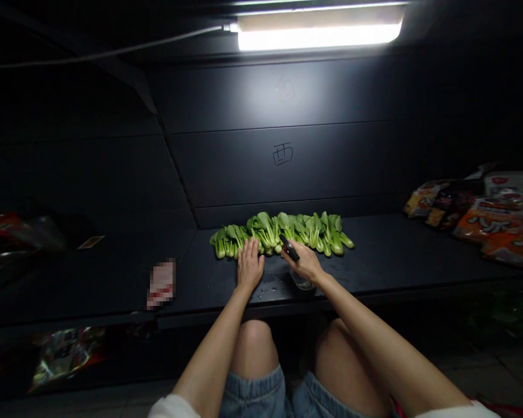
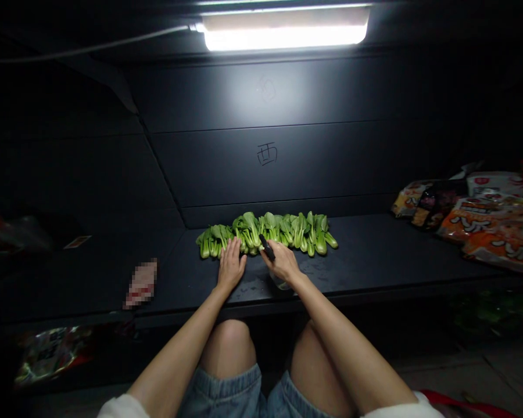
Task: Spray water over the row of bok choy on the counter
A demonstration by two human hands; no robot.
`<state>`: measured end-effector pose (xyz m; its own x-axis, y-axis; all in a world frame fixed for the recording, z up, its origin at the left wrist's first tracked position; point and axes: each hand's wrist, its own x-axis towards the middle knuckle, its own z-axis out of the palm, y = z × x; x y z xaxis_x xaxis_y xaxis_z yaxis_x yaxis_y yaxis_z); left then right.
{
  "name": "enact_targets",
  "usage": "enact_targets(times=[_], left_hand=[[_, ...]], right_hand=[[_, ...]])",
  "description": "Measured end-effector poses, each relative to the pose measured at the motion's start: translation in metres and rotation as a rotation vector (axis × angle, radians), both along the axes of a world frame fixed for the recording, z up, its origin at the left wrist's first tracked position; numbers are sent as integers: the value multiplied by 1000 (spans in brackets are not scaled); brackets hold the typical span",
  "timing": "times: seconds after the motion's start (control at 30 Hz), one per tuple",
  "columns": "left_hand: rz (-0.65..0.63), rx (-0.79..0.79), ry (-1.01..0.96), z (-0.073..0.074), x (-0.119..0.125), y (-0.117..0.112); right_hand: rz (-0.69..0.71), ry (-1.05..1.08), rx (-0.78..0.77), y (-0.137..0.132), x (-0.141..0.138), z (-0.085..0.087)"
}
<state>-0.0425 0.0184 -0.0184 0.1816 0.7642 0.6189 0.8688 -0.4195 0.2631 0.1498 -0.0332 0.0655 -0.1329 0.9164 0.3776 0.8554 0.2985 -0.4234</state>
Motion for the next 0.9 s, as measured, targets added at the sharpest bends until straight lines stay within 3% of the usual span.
enact_targets(times=[0.43, 0.7, 0.9], left_hand=[[-9, 12, 8, 8, 3, -4], [-30, -15, 55, 30, 33, -5], [-54, -39, 91, 29, 45, -5]], right_hand=[[-17, -90, -81, -3, 23, 10], [-45, -142, -43, -4, 37, 9], [-34, -190, -25, -8, 48, 10]])
